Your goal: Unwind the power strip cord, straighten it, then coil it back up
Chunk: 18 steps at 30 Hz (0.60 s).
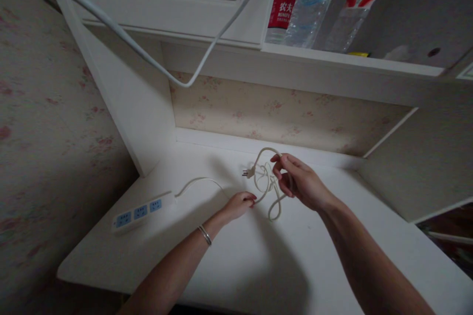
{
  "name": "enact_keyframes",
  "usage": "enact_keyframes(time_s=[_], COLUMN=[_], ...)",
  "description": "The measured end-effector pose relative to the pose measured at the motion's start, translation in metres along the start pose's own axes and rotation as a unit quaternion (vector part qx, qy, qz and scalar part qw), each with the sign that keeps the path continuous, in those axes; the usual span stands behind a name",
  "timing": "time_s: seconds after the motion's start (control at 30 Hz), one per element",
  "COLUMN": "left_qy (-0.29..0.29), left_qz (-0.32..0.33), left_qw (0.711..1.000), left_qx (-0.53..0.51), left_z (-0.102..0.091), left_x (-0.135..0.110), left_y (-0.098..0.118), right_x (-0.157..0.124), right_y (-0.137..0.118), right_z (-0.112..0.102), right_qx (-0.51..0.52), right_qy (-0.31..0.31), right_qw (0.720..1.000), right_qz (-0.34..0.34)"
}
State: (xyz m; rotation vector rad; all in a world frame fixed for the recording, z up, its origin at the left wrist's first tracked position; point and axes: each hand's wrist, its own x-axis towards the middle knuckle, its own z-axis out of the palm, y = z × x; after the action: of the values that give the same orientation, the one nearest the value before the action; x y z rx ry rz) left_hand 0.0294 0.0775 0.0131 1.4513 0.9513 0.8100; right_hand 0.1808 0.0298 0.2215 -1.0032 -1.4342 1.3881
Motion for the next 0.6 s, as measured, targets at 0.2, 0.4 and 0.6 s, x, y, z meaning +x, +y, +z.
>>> enact_keyframes(time_s=[0.2, 0.4, 0.6], left_qy=[-0.021, 0.017, 0.073], left_qz=[-0.015, -0.013, -0.083], left_qw=[0.992, 0.954, 0.962], left_qx=[-0.126, -0.300, -0.248], left_z=[-0.023, -0.073, -0.100], left_x=[-0.028, -0.066, -0.089], left_y=[0.023, 0.059, 0.089], right_x=[0.010, 0.010, 0.003], right_y=[0.048, 0.079, 0.094], right_z=[0.046, 0.078, 0.106], right_qx=[-0.067, -0.193, -0.194], right_qy=[-0.059, -0.107, -0.101], right_qw=[0.996, 0.975, 0.976], right_qz=[0.018, 0.005, -0.021])
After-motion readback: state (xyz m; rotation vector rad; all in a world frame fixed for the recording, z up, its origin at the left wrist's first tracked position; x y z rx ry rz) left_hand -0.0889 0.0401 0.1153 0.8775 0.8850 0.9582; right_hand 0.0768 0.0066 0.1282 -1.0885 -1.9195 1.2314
